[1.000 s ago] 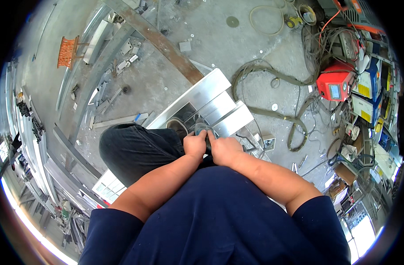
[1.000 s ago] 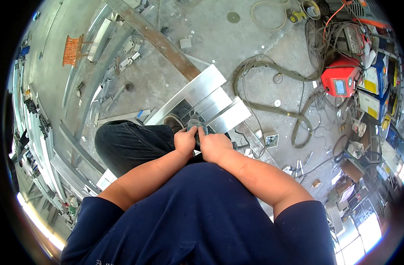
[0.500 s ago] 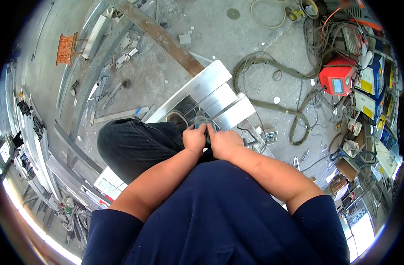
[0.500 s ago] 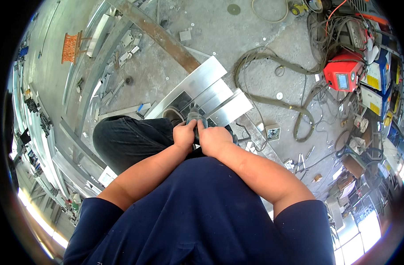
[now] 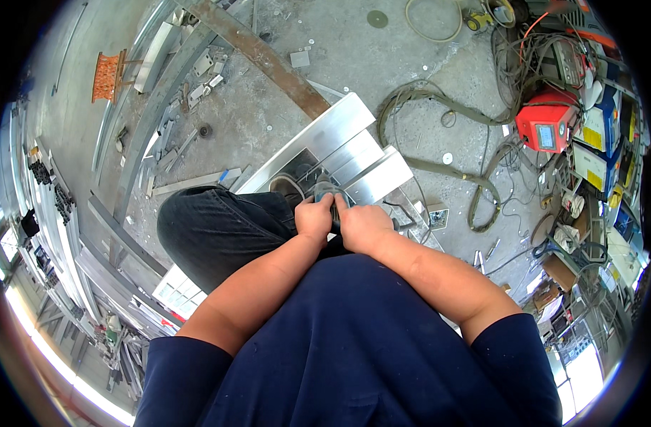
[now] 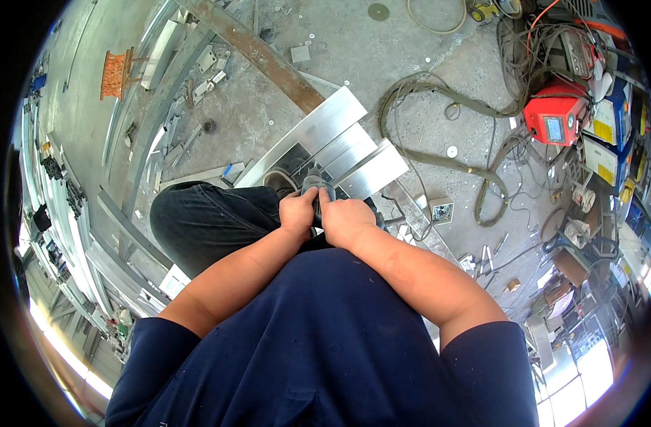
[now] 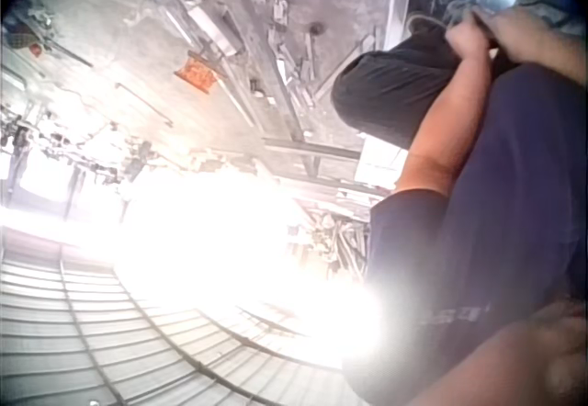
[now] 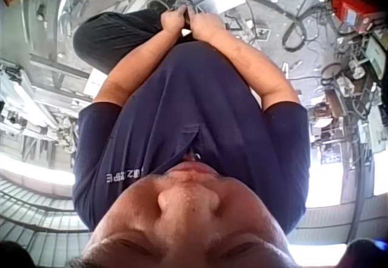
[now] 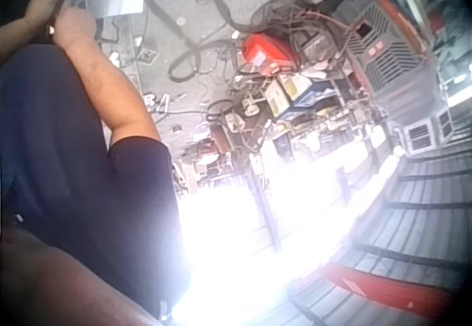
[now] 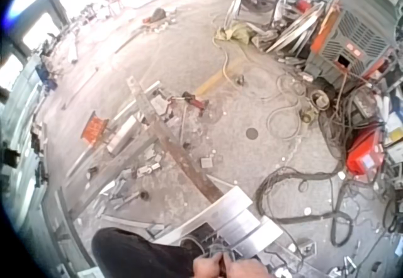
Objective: The person arranges several small metal pieces on a larger metal sheet, then uses a power drill to fasten them in place. The person handles the metal pieces and drill throughout the process.
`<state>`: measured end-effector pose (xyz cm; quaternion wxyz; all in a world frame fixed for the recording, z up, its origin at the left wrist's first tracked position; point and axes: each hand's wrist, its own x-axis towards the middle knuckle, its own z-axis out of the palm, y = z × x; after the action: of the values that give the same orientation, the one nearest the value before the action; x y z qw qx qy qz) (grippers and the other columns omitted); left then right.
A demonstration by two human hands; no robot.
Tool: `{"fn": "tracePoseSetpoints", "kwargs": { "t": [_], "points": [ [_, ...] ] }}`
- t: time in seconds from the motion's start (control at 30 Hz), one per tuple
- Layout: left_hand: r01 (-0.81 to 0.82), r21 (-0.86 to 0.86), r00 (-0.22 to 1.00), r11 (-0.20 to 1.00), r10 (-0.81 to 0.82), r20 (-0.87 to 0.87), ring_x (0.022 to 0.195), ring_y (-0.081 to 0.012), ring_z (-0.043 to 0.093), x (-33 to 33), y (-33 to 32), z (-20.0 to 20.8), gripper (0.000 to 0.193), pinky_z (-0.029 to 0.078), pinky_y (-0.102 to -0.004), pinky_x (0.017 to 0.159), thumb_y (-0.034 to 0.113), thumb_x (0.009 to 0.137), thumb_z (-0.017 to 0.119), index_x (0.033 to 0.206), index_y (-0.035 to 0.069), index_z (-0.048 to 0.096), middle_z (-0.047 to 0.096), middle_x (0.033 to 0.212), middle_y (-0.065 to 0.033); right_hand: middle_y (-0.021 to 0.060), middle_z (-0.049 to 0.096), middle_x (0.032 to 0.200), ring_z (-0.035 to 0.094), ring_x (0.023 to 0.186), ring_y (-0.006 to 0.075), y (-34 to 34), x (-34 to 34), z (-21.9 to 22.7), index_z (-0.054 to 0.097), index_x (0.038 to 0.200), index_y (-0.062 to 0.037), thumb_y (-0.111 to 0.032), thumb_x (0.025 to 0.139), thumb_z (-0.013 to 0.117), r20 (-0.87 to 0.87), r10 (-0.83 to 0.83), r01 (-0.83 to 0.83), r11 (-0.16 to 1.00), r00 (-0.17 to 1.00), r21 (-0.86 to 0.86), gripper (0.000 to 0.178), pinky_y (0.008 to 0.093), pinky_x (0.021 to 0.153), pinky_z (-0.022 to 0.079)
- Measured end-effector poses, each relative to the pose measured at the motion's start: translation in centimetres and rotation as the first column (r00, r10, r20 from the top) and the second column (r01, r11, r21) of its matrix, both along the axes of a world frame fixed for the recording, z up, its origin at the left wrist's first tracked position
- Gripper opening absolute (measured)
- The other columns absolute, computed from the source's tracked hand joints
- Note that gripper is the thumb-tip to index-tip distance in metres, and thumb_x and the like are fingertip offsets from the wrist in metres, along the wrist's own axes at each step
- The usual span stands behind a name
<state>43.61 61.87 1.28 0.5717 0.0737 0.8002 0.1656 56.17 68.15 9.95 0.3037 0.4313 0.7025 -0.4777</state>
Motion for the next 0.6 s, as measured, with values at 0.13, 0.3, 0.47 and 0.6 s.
{"fn": "tracePoseSetpoints", "kwargs": {
  "t": [0.13, 0.3, 0.47, 0.6],
  "points": [
    [-0.029, 0.000, 1.000, 1.000, 0.029, 0.004, 0.081, -0.0260, 0.067, 0.08, -0.11, -0.28, 0.050, 0.051, -0.0353, 0.075, 0.028, 0.080, 0.069, 0.109, -0.013, 0.064, 0.070, 0.092, -0.0220, 0.0176, 0.072, 0.093, 0.071, 0.084, 0.0320, -0.09, 0.03, -0.03, 0.033, 0.146, 0.0041, -0.012, 0.080, 0.055, -0.001, -0.006, 0.006, 1.000, 1.000, 0.008, 0.071, 0.0412, 0.074, 0.056],
    [-0.045, 0.032, 0.999, 0.998, 0.044, 0.025, 0.078, -0.0225, 0.066, 0.03, -0.14, -0.15, 0.044, 0.050, -0.0338, 0.071, 0.026, 0.082, 0.069, 0.106, -0.011, 0.065, 0.070, 0.090, -0.0181, 0.0176, 0.072, 0.092, 0.071, 0.083, 0.0321, 0.00, -0.17, 0.14, 0.033, 0.146, 0.0037, -0.012, 0.080, 0.054, 0.007, -0.011, 0.011, 1.000, 1.000, 0.001, 0.072, 0.0414, 0.073, 0.056],
    [-0.058, 0.044, 0.998, 0.997, 0.057, 0.023, 0.073, -0.0189, 0.063, 0.06, -0.39, -0.37, 0.036, 0.049, -0.0321, 0.065, 0.022, 0.084, 0.069, 0.101, -0.010, 0.067, 0.069, 0.087, -0.0126, 0.0178, 0.072, 0.091, 0.071, 0.082, 0.0323, 0.02, -0.19, 0.23, 0.032, 0.146, 0.0039, -0.012, 0.079, 0.054, 0.008, -0.010, 0.010, 1.000, 1.000, -0.002, 0.072, 0.0413, 0.073, 0.056],
    [-0.045, 0.047, 0.999, 0.998, 0.045, 0.009, 0.073, -0.0186, 0.063, 0.07, -0.19, 0.05, 0.035, 0.049, -0.0321, 0.065, 0.022, 0.084, 0.068, 0.100, -0.009, 0.067, 0.069, 0.087, -0.0126, 0.0183, 0.072, 0.091, 0.071, 0.083, 0.0324, -0.06, -0.15, 0.18, 0.032, 0.146, 0.0042, -0.012, 0.080, 0.054, 0.006, -0.002, 0.002, 1.000, 1.000, -0.001, 0.071, 0.0412, 0.073, 0.056]
  ]
}}
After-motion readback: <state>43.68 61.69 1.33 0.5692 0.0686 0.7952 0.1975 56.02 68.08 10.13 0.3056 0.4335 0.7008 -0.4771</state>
